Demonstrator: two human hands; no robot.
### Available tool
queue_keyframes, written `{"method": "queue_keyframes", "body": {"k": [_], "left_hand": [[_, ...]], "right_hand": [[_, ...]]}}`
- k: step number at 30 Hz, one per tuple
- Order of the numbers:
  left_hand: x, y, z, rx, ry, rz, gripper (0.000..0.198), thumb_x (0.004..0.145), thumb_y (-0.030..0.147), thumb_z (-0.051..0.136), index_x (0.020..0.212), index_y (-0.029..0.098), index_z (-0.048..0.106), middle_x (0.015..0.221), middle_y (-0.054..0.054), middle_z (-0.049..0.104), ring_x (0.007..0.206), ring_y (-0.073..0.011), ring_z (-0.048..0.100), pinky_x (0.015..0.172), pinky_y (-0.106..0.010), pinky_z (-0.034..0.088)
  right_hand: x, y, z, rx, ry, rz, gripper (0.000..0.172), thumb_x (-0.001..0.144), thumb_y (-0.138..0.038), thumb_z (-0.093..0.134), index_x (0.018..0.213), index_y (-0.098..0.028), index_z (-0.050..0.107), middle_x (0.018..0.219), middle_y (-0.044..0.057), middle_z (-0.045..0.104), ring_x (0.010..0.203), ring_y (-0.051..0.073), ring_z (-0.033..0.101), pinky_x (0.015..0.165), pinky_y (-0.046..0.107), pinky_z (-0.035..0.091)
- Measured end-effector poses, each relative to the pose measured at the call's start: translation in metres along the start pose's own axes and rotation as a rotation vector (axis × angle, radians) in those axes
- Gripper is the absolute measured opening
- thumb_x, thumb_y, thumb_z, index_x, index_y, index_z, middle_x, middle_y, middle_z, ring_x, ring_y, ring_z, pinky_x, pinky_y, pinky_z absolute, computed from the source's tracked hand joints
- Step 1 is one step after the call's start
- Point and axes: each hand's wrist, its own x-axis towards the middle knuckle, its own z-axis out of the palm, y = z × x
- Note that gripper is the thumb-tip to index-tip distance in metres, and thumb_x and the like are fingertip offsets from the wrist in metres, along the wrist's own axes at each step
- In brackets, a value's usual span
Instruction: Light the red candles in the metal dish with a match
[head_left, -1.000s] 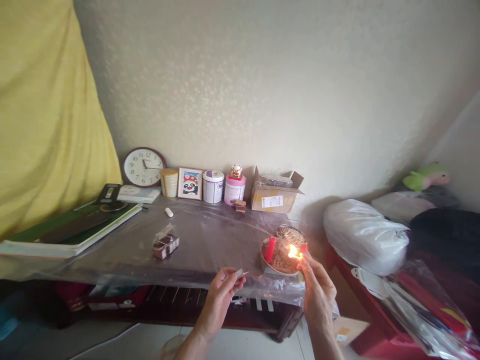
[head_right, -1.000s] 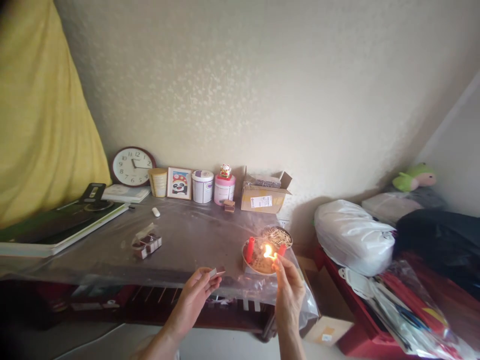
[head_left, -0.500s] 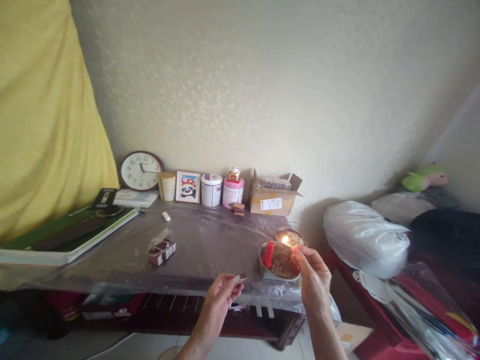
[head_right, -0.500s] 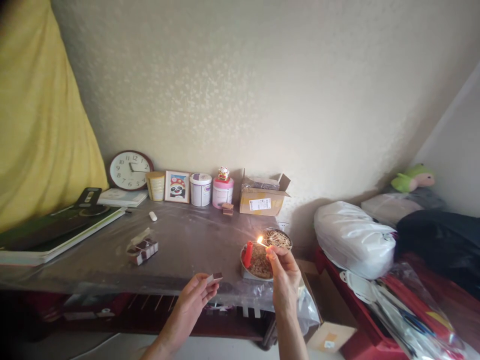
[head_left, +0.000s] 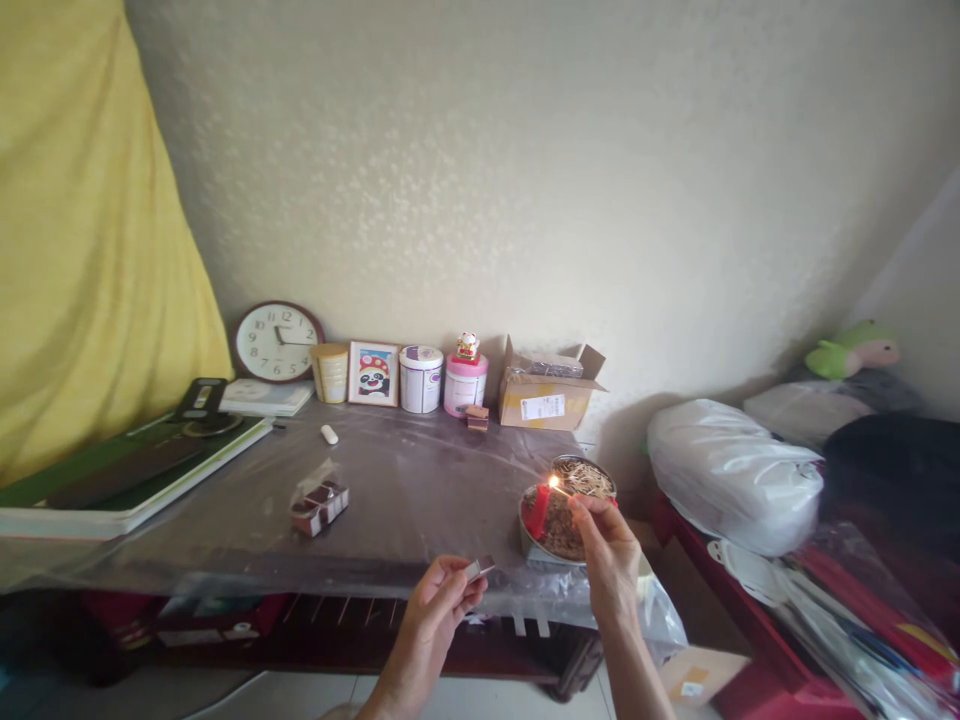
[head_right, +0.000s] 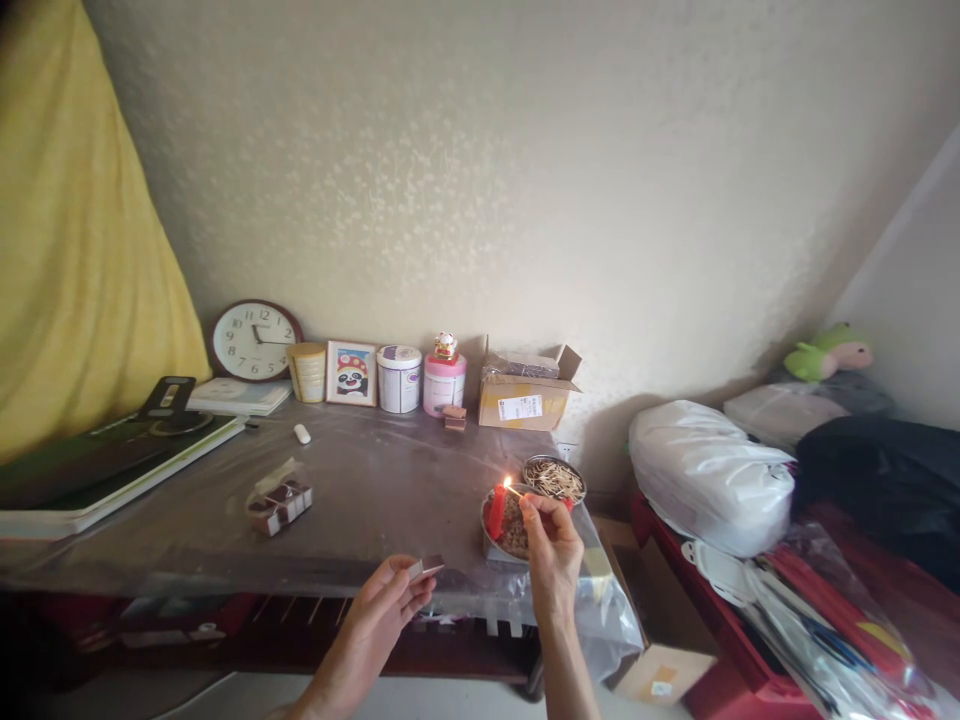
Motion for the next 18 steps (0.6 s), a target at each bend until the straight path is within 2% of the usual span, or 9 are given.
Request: {"method": "queue_keyframes", "body": {"k": [7, 18], "left_hand": [[-0.001, 0.001, -0.003, -0.009, -0.019, -0.007, 0.015, 0.084, 0.031, 0.057, 0.091, 0.019, 0.062, 0.099, -0.006, 0.068, 0.095, -0.0191, 0.059, 0.091, -0.034, 0.037], [-0.002, 0.003, -0.002, 0.007, -0.018, -0.006, 0.015, 0.084, 0.031, 0.057, 0.092, 0.019, 0.062, 0.097, -0.006, 0.067, 0.095, -0.0194, 0.058, 0.091, -0.035, 0.037]], "right_hand": [[0.004, 0.009, 0.003, -0.031, 0.044, 0.005, 0.032, 0.059, -0.043, 0.076, 0.073, -0.016, 0.066, 0.068, 0.000, 0.066, 0.061, 0.013, 0.058, 0.057, 0.023, 0.049], [0.006, 0.016, 0.002, -0.081, 0.026, -0.028, 0.035, 0.062, -0.045, 0.075, 0.077, -0.016, 0.066, 0.068, 0.001, 0.066, 0.061, 0.014, 0.057, 0.058, 0.024, 0.047]]}}
